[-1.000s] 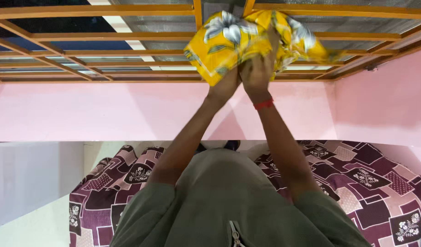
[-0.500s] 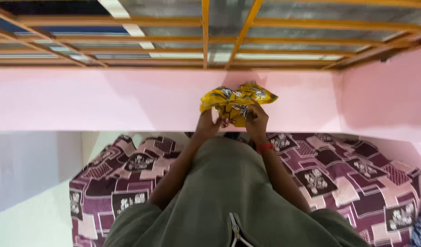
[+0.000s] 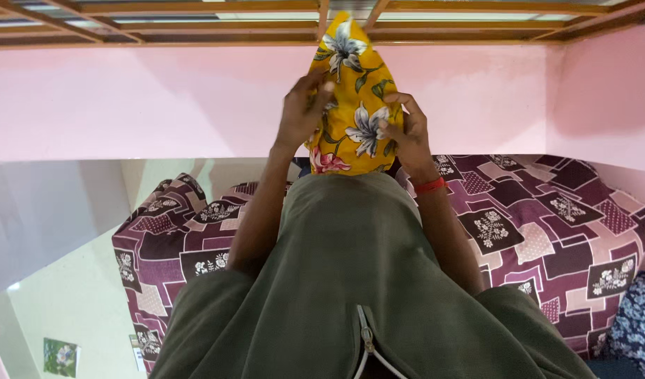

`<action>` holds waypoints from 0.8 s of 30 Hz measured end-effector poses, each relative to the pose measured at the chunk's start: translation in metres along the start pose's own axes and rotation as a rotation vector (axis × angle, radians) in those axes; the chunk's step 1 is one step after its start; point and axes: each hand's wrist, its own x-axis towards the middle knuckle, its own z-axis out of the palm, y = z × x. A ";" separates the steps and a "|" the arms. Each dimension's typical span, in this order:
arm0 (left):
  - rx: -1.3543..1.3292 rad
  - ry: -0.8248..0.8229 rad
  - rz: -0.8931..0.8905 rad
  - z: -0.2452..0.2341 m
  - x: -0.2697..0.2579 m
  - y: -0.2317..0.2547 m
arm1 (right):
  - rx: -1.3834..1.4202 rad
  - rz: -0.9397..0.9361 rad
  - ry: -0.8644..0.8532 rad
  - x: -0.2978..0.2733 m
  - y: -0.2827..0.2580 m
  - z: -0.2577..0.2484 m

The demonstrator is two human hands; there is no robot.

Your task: The person wipes the horizontal and vertical bars of a window grille by hand with a cloth, moving the cloth across various sections of the metal structure.

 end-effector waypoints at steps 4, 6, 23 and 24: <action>-0.155 0.161 -0.233 -0.004 -0.024 -0.041 | 0.118 -0.010 0.095 -0.010 0.006 0.011; -0.163 0.129 -0.324 -0.005 -0.038 -0.062 | 0.376 -0.066 0.127 -0.010 0.006 0.018; -0.755 -0.193 0.031 0.033 -0.026 -0.022 | -0.443 0.551 0.432 -0.060 0.047 -0.009; -0.755 -0.199 0.032 0.036 -0.027 -0.021 | -0.480 0.583 0.470 -0.064 0.050 -0.013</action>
